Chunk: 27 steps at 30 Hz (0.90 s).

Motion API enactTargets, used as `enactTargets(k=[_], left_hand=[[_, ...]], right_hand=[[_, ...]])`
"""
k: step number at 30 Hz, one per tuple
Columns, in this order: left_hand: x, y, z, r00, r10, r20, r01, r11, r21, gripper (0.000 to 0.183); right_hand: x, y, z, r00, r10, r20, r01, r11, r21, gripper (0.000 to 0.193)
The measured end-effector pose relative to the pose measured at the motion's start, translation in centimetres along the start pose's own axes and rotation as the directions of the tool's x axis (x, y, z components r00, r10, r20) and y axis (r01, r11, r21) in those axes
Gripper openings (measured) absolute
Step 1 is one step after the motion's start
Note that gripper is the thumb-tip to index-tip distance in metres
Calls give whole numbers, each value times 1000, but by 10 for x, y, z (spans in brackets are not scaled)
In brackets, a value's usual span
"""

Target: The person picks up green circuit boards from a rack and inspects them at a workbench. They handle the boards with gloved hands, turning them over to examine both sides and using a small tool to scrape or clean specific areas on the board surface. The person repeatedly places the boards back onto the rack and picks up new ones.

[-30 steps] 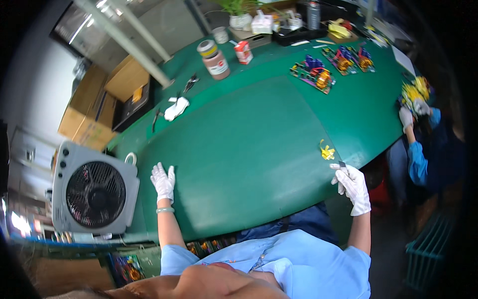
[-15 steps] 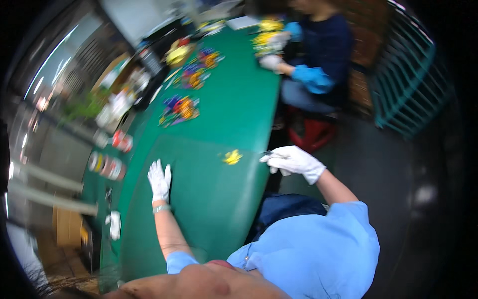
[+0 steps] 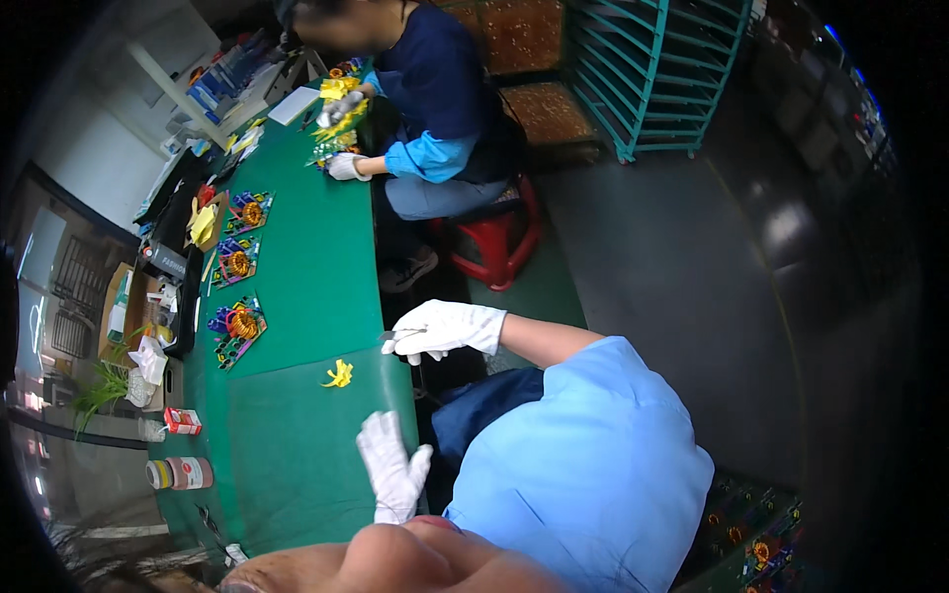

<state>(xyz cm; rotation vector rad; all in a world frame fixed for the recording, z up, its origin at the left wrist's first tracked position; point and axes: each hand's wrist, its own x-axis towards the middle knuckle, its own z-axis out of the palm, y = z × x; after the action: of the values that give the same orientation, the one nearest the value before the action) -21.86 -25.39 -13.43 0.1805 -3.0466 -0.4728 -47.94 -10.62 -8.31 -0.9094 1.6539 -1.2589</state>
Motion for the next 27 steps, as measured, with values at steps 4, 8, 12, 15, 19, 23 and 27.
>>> enactTargets(k=[4,8,12,15,19,23,27], left_hand=[[31,41,-31,979,206,-5,-205,972,-110,74],[-17,-32,-64,849,-209,-485,204,977,-63,62],[-149,-156,-60,507,-572,-645,757,653,15,52],[-234,-183,-33,439,-466,-768,882,388,268,57],[-192,-201,7,493,-600,-630,861,441,254,46],[-64,-74,3,765,-580,-280,617,785,61,61],[11,15,15,995,-30,-98,44,989,142,77]], right_hand=[[-14,8,-9,995,-100,-18,100,995,9,29],[-29,14,-37,995,-66,-69,68,997,26,30],[-36,23,-46,997,-9,-81,14,998,59,31],[-17,27,-37,999,-7,-37,8,999,46,31],[-7,34,-29,998,-57,-27,59,995,82,31],[0,29,-24,996,-83,-28,85,994,74,29],[-7,32,-26,996,-59,-63,64,994,89,30]])
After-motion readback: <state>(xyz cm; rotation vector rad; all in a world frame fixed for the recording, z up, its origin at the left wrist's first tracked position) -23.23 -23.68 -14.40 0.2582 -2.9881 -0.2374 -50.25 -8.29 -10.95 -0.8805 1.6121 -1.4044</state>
